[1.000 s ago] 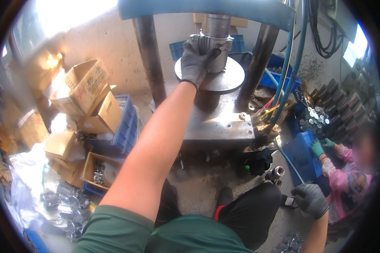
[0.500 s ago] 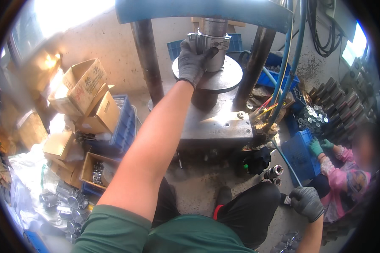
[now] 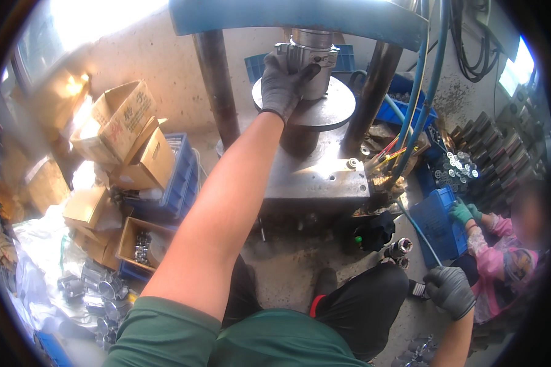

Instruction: Assemble motor housings and internal components using a hydraulic press.

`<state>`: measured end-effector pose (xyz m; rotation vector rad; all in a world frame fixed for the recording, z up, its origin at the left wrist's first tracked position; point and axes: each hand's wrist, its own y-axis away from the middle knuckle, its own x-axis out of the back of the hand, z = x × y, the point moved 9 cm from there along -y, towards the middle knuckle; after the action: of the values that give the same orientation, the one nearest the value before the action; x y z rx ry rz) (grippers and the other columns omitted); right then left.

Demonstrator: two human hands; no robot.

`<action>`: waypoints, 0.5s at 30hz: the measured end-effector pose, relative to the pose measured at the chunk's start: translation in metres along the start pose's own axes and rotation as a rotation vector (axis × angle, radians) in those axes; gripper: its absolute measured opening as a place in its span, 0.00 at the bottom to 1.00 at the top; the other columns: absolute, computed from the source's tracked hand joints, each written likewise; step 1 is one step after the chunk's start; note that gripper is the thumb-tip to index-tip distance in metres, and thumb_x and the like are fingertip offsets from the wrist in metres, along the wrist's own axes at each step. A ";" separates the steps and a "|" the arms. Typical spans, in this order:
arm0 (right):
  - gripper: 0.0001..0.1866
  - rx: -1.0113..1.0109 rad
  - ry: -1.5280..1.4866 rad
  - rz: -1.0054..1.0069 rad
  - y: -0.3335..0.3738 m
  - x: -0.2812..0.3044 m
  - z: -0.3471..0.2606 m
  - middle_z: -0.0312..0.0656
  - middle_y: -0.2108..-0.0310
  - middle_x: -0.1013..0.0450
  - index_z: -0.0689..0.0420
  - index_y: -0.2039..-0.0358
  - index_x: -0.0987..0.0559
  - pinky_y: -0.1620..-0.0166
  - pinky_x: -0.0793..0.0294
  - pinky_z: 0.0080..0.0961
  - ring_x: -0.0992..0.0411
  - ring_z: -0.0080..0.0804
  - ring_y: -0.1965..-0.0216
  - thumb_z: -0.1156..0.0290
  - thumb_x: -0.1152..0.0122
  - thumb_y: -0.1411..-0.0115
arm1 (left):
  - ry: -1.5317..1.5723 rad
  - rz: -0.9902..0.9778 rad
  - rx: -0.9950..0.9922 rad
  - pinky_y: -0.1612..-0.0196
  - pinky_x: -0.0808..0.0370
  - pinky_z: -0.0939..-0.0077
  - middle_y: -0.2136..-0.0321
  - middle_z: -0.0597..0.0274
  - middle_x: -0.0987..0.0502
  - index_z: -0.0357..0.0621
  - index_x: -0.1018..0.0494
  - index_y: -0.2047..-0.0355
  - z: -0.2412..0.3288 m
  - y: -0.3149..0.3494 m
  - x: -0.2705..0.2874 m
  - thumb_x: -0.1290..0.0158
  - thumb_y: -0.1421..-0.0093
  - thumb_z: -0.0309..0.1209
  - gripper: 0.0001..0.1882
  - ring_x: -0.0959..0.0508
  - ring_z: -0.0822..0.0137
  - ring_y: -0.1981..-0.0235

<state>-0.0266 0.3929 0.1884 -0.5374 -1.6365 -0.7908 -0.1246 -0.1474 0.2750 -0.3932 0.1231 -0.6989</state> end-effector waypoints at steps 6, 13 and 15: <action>0.10 -0.002 -0.275 0.305 0.000 0.026 0.002 0.47 0.72 0.20 0.59 0.67 0.13 0.63 0.20 0.41 0.20 0.50 0.69 0.73 0.34 0.50 | -0.096 -0.009 0.038 0.45 0.21 0.64 0.51 0.46 0.20 0.35 0.39 0.43 0.003 0.003 -0.002 0.23 0.51 0.43 0.46 0.18 0.55 0.50; 0.08 0.054 -0.047 0.052 0.007 -0.015 0.004 0.50 0.76 0.23 0.58 0.73 0.16 0.66 0.23 0.45 0.22 0.52 0.72 0.68 0.35 0.50 | 0.028 -0.048 0.013 0.45 0.21 0.64 0.50 0.45 0.21 0.37 0.41 0.43 0.002 0.002 -0.004 0.23 0.51 0.43 0.47 0.19 0.55 0.49; 0.09 0.060 -0.025 0.072 0.007 -0.013 0.003 0.48 0.77 0.24 0.56 0.75 0.17 0.67 0.24 0.46 0.22 0.50 0.73 0.64 0.33 0.51 | -0.021 -0.036 0.024 0.45 0.21 0.64 0.50 0.45 0.21 0.37 0.41 0.43 0.005 0.004 -0.003 0.23 0.51 0.43 0.46 0.19 0.55 0.49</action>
<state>-0.0210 0.4012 0.1769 -0.5620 -1.6495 -0.6822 -0.1231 -0.1412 0.2775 -0.3804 0.0882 -0.7308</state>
